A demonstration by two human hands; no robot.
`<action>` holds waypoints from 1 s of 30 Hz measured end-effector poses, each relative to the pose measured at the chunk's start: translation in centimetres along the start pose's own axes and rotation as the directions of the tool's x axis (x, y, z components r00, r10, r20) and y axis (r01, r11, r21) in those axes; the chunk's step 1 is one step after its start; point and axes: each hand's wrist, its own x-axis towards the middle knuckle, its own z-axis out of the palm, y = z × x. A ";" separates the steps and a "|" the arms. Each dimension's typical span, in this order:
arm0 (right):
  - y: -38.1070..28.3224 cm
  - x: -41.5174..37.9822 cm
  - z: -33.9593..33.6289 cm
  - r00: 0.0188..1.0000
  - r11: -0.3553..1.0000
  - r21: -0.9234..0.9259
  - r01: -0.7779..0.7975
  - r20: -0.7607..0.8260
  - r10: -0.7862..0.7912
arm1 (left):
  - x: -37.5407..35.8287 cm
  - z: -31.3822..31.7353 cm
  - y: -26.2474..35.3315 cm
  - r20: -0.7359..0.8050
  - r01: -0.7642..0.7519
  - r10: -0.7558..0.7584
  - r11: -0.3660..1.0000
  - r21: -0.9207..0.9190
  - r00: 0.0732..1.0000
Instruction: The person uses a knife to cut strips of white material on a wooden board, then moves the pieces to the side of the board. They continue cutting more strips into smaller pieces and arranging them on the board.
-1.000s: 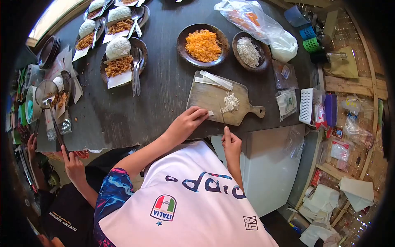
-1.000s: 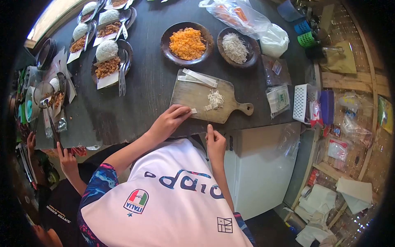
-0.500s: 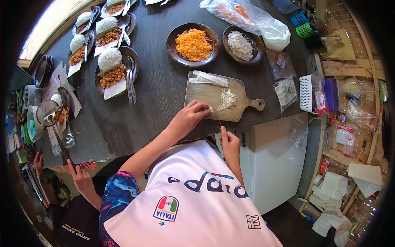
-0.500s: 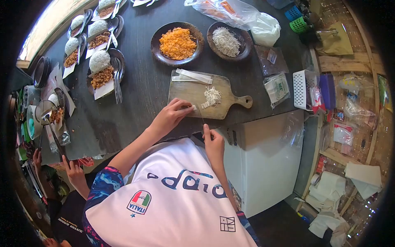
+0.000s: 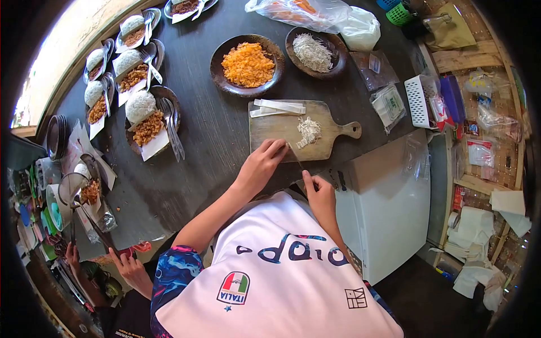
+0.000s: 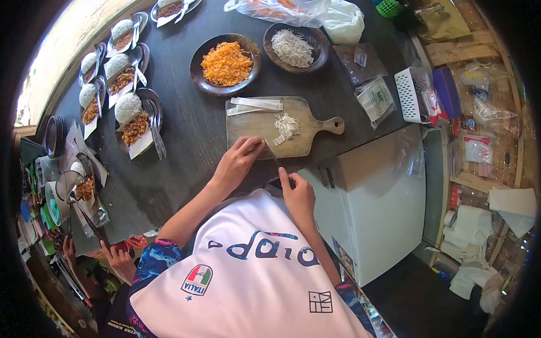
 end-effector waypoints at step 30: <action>0.1 -0.5 -0.8 0.998 0.999 0.004 -0.047 0.032 0.047 | -0.2 0.2 0.3 -0.038 0.019 -0.019 1.000 0.015 0.999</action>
